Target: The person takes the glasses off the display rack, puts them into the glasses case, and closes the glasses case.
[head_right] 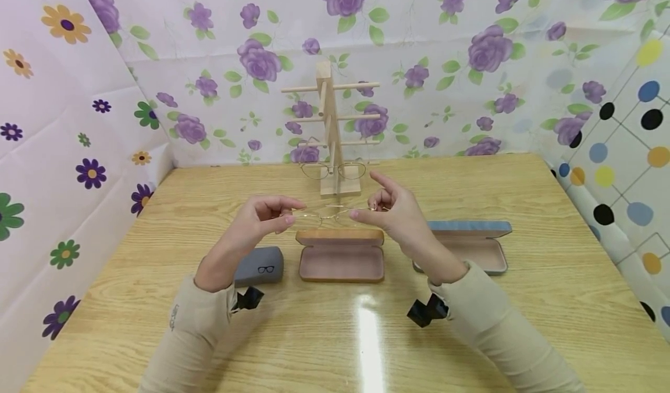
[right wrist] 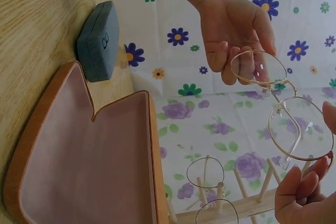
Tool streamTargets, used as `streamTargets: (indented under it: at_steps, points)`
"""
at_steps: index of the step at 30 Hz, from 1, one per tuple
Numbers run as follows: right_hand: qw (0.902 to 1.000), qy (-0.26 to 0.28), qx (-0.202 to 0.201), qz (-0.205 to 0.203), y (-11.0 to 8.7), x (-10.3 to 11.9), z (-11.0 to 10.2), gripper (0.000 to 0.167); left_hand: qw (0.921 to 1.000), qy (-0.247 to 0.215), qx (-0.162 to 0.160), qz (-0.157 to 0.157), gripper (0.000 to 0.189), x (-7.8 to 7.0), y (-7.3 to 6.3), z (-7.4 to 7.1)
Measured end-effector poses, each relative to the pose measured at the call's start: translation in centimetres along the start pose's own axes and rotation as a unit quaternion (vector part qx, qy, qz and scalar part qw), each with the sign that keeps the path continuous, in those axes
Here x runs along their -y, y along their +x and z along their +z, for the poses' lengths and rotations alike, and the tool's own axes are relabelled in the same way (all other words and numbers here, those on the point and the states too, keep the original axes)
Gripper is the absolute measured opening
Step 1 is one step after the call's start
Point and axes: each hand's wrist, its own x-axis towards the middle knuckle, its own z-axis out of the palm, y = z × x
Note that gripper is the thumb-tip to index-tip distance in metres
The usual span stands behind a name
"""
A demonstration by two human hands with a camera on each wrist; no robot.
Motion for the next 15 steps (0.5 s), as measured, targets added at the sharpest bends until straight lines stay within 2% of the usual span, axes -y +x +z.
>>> streamTargets:
  at_steps: [8,15]
  points:
    - [1.0000,-0.002,0.005,0.003,0.10,0.01,-0.04,0.083,0.9999,-0.009,0.000,-0.005,0.034,-0.05,-0.02,-0.04]
    - [1.0000,-0.003,0.005,0.006,0.16,-0.01,-0.07,0.080,1.0000,0.003,-0.001,-0.006,0.031,-0.01,0.04,-0.03]
